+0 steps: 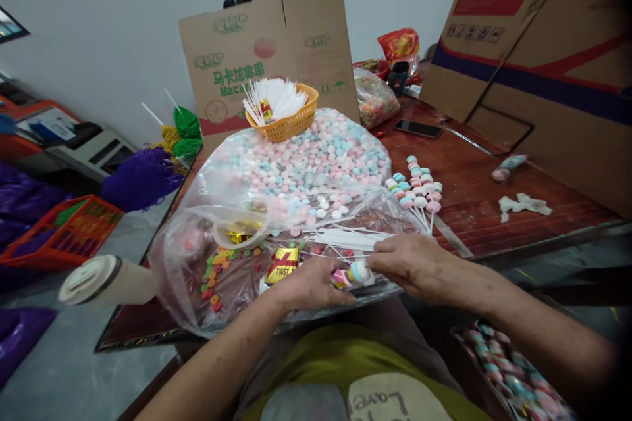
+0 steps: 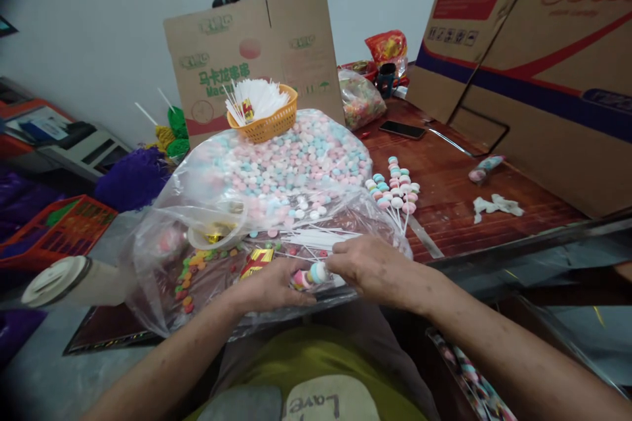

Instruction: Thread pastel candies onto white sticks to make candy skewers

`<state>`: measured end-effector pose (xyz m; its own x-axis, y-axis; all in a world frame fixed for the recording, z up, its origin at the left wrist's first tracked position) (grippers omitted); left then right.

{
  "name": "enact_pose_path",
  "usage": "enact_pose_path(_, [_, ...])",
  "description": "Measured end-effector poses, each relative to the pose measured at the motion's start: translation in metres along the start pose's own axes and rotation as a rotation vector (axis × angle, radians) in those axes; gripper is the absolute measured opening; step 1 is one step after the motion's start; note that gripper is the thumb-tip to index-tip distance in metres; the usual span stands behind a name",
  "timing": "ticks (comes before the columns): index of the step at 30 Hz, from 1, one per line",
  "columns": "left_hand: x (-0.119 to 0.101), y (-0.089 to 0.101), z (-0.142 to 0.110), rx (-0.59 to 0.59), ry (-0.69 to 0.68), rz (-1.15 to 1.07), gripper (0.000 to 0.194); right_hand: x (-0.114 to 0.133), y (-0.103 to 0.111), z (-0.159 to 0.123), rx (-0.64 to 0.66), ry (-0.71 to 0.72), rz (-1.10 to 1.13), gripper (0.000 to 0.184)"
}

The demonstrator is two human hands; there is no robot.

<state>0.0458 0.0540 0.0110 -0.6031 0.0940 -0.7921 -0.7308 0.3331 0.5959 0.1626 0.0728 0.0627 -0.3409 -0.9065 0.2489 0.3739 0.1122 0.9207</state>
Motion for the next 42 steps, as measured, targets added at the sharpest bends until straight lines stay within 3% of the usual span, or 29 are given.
enact_pose_path(4, [0.006, -0.001, -0.005, 0.04, 0.076, -0.147, 0.031, -0.003, -0.007, 0.006, 0.043, 0.026, 0.041, 0.02])
enact_pose_path(9, [0.015, 0.014, -0.015, 0.007, 0.149, -0.068, 0.037, 0.005, 0.003, 0.004, -0.119, 0.185, -0.04, 0.021])
enact_pose_path(11, [0.013, 0.021, -0.016, -0.07, 0.133, 0.065, 0.032, 0.008, 0.005, 0.001, -0.174, 0.208, -0.059, 0.021])
enact_pose_path(14, [0.006, 0.035, -0.015, -0.28, 0.126, 0.402, 0.032, 0.009, 0.006, -0.004, -0.204, 0.172, -0.075, 0.023])
enact_pose_path(16, [0.002, 0.033, -0.014, -0.31, 0.138, 0.519, 0.036, 0.011, 0.005, -0.007, -0.212, 0.148, -0.09, 0.023])
enact_pose_path(20, [-0.001, 0.012, -0.009, -0.172, 0.168, 0.493, 0.052, 0.019, -0.003, -0.008, -0.182, 0.149, -0.153, 0.018])
enact_pose_path(23, [-0.01, 0.001, -0.007, -0.071, 0.104, 0.27, 0.088, 0.017, -0.012, -0.006, -0.157, 0.118, -0.185, 0.012])
enact_pose_path(25, [-0.014, 0.005, -0.008, -0.001, 0.057, 0.072, 0.108, 0.012, -0.014, -0.007, -0.174, 0.102, -0.154, 0.013])
enact_pose_path(27, [-0.009, 0.02, -0.011, 0.023, 0.061, -0.014, 0.112, 0.006, -0.013, -0.01, -0.208, 0.088, -0.098, 0.016])
enact_pose_path(29, [0.009, 0.033, -0.016, 0.07, 0.135, 0.08, 0.103, 0.0, -0.01, -0.015, -0.252, 0.081, -0.036, 0.019])
enact_pose_path(31, [0.028, 0.03, -0.025, 0.239, 0.22, 0.087, 0.076, -0.003, -0.007, -0.017, -0.296, 0.104, 0.01, 0.019])
enact_pose_path(34, [0.038, 0.005, -0.037, 0.449, 0.324, -0.28, 0.044, 0.001, -0.001, -0.017, -0.38, 0.182, 0.002, 0.018])
enact_pose_path(37, [0.039, -0.012, -0.04, 0.452, 0.425, -0.548, 0.044, 0.01, 0.007, -0.016, -0.426, 0.271, -0.112, 0.016])
enact_pose_path(42, [0.029, -0.019, -0.04, 0.486, 0.456, -0.489, 0.039, 0.033, 0.027, -0.016, -0.478, 0.43, -0.371, 0.013])
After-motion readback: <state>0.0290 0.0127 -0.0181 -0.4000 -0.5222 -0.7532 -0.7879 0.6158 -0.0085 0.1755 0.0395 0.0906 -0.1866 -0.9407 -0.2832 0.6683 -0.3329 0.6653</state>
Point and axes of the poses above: each hand's wrist, its own z-axis towards the middle knuckle, its own y-axis out of the back of the hand, x = y × z, the point moved 7 cm from there along z, towards the middle knuckle, and after that the axes turned 12 degrees about -x, right-handed, at the moved point
